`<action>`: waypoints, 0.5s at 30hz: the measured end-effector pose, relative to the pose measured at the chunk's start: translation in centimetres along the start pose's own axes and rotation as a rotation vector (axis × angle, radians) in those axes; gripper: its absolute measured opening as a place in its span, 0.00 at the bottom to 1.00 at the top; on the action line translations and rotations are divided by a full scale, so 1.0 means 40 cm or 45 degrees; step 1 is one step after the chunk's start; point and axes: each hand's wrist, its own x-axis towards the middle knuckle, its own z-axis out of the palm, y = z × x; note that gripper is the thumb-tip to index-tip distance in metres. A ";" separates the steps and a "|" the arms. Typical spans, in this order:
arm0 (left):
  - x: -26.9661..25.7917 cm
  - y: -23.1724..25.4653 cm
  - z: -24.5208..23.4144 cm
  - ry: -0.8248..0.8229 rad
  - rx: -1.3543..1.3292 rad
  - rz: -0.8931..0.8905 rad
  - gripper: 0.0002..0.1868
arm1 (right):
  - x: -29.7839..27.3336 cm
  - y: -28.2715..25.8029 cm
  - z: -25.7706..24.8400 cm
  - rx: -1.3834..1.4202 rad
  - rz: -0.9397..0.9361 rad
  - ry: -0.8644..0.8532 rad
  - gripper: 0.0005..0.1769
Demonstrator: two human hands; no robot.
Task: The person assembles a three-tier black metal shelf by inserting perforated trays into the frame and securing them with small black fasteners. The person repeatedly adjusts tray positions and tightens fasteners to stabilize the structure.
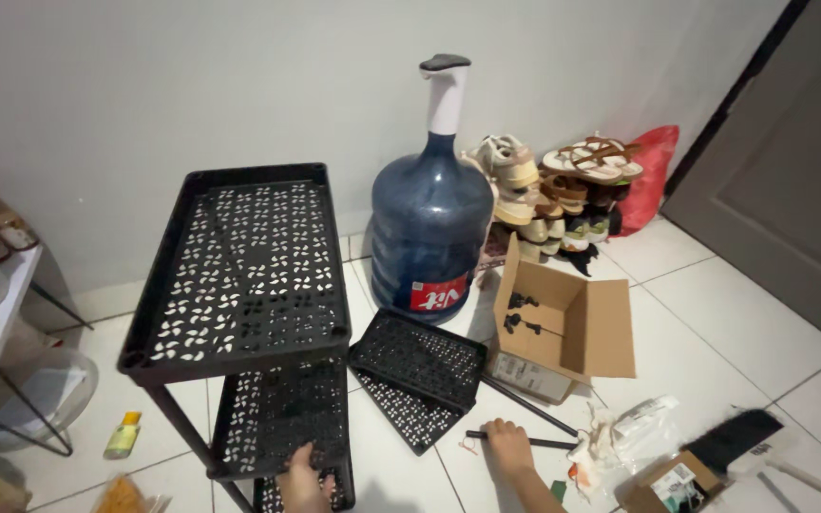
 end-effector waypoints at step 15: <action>-0.173 -0.227 0.488 -0.862 0.966 1.329 0.27 | 0.141 0.001 -0.158 0.833 0.200 0.645 0.14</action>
